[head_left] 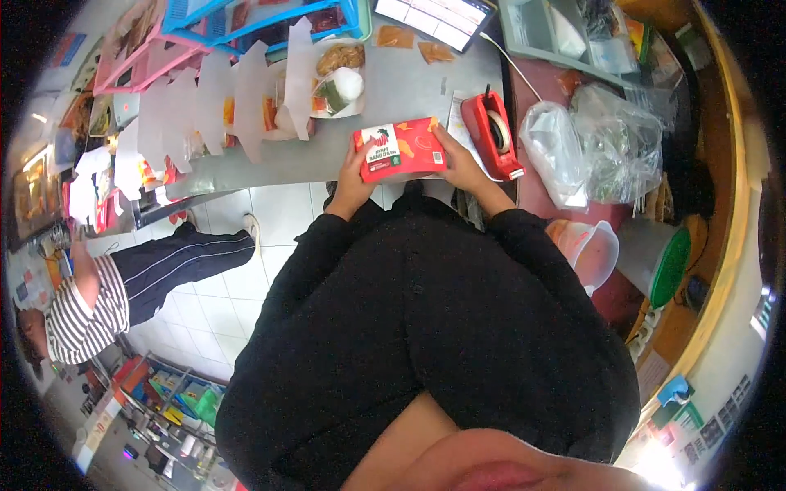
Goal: Packing fried chicken and rice meals into boxes and placing them in a plastic bag.
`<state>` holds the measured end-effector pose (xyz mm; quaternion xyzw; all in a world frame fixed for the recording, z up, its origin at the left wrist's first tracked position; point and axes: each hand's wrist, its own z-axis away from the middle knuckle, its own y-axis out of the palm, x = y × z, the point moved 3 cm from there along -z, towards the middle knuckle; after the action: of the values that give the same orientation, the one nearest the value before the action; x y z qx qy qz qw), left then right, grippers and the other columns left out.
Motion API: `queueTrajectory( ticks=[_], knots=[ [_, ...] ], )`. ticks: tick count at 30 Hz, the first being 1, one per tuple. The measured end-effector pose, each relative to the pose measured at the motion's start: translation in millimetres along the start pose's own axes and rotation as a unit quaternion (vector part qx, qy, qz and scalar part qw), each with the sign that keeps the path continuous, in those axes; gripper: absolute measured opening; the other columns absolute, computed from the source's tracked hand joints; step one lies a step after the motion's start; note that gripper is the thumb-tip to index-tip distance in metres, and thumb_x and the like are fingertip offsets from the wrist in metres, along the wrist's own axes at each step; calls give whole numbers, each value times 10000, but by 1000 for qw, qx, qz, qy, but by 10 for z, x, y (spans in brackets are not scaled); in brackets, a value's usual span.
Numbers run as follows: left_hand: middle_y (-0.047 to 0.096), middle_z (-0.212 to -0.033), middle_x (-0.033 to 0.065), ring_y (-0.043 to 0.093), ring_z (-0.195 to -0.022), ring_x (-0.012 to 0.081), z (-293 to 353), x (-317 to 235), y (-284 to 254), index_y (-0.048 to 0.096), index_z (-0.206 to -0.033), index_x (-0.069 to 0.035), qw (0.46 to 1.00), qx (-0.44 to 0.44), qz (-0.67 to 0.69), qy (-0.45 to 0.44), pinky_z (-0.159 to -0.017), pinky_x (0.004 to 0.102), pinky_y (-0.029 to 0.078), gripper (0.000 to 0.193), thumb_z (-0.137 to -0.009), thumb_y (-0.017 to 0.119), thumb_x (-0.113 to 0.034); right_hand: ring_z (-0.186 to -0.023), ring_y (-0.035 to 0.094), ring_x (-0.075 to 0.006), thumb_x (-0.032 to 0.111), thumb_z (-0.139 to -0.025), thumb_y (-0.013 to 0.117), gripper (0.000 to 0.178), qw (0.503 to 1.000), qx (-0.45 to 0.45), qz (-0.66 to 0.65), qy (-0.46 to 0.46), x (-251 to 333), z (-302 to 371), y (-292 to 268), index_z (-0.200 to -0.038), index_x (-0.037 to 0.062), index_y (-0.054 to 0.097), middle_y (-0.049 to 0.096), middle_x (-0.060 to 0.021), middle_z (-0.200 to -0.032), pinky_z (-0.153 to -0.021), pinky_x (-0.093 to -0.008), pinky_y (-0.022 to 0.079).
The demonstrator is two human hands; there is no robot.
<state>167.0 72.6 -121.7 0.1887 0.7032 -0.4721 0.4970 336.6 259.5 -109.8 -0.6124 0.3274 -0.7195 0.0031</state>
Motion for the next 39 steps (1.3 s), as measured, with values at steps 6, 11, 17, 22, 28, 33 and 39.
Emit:
queueTrajectory(
  ticks=[6,11,17,22,28,33,39],
  knots=[
    [157,-1437,308,308,-1297,416,-7,89,-53,291,-1412,-127,994,108,-18,5,-1029,394,336,936,-640,803,-268,-1338,263,-352,374,-669,780,892,993,78,49,-70,116,-20,-78,-1380,62,342,145,-237,-1476,-1075,-341,265],
    [269,-1393,275,324,-1282,400,-98,-192,-146,321,-1405,-154,976,196,-86,43,-1025,388,337,809,-724,744,-266,-1300,335,-355,228,-727,728,603,991,120,52,-20,74,16,-26,-1286,184,506,157,-199,-1484,-1036,-337,334],
    [236,-1399,275,331,-1279,389,-83,155,-68,332,-1402,-171,971,221,-83,26,-1022,352,335,804,-725,731,-339,-1313,319,-347,71,-776,615,574,992,83,83,-48,82,97,53,-1314,217,478,150,-146,-1501,-1045,-363,324],
    [206,-1423,270,243,-1313,421,-121,-306,-92,333,-1404,-186,936,240,-250,60,-1031,515,258,755,-767,666,-417,-1357,167,-410,127,-802,581,608,962,58,259,-70,27,269,113,-1373,203,384,152,-183,-1486,-1004,-607,282],
    [203,-1447,245,148,-1332,470,-133,-192,266,364,-1364,-74,896,151,-365,204,-999,659,162,740,-786,607,-466,-1215,411,-374,221,-782,639,420,952,-22,275,-134,299,330,-188,-1183,125,559,433,-190,-1311,-974,-486,371],
    [239,-1419,265,198,-1310,488,-250,-355,260,435,-1325,-277,887,209,-343,230,-985,509,364,505,-844,586,-311,-974,577,-321,201,-799,611,172,920,-281,237,134,-128,782,-1236,-863,50,662,641,-167,-991,-856,-397,438],
    [242,-1409,284,223,-1295,505,-349,-348,207,388,-1356,-279,866,258,-367,223,-964,487,404,535,-857,578,-280,-771,635,-226,147,-769,600,171,956,-158,130,212,-598,615,-1280,-857,8,650,654,-156,-847,-720,-328,484]
  ],
)
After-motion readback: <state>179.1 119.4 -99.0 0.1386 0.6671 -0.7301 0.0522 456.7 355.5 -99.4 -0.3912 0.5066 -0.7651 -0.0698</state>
